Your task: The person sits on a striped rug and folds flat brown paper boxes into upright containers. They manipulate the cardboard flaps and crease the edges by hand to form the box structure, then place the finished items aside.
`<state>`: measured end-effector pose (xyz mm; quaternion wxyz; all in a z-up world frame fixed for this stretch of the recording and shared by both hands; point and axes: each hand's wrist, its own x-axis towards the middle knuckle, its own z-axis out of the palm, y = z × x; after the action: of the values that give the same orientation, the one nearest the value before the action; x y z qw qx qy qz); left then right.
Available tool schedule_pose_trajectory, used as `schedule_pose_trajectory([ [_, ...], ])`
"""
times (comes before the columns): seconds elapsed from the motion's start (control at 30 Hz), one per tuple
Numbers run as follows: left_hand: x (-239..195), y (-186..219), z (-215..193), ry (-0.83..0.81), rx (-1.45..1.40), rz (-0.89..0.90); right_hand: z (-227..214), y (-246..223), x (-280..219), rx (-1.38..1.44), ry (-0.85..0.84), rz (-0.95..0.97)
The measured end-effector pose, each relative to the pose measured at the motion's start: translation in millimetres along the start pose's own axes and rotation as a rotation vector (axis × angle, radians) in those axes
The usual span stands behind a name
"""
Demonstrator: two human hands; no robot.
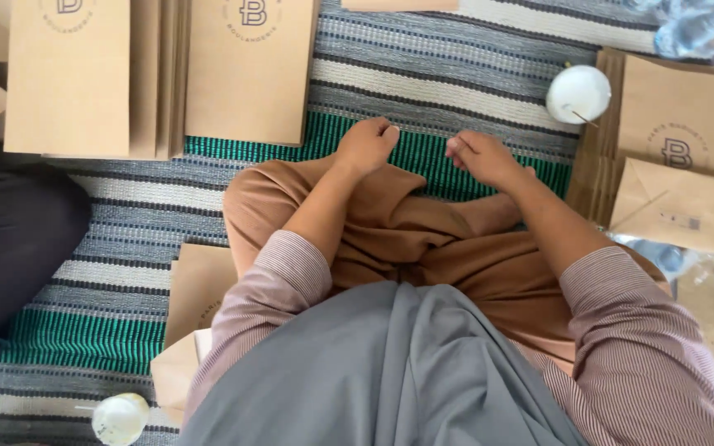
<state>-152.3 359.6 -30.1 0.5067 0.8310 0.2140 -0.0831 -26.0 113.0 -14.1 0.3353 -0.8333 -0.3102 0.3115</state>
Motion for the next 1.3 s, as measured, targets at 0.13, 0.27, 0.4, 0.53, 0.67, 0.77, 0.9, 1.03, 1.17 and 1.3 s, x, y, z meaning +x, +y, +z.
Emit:
schedule_pose_trajectory([
  [0.13, -6, 11, -14, 0.037, -0.065, 0.026, 25, -24, 28, 0.047, 0.007, -0.044],
  [0.27, -12, 35, -29, 0.337, -0.242, 0.039, 51, -43, 66, 0.196, 0.019, -0.134],
  [0.4, 1, 29, -27, 0.731, -0.797, 0.079, 95, -61, 134, 0.019, 0.077, -0.225],
  [0.53, -8, 33, -37, 0.883, -0.96, -0.004, 153, -91, 173, -0.104, -0.076, -0.385],
  [0.67, -21, 48, -47, 0.86, -1.124, 0.028, 183, -109, 204, -0.38, -0.194, -0.636],
  [0.77, -21, 53, -45, 0.803, -1.177, 0.036, 189, -109, 217, -0.564, -0.245, -0.777],
  [0.9, -23, 56, -40, 0.69, -1.226, 0.011, 175, -92, 217, -0.687, -0.244, -0.96],
  [1.03, -37, 74, -37, 0.632, -1.239, -0.032, 167, -48, 234, -0.774, -0.253, -1.033],
  [1.17, -35, 73, -26, 0.592, -1.158, -0.059, 151, -42, 234, -0.722, -0.033, -1.209],
  [1.3, -37, 75, -22, 0.581, -1.086, -0.024, 155, -7, 261, -0.48, -0.124, -1.08],
])
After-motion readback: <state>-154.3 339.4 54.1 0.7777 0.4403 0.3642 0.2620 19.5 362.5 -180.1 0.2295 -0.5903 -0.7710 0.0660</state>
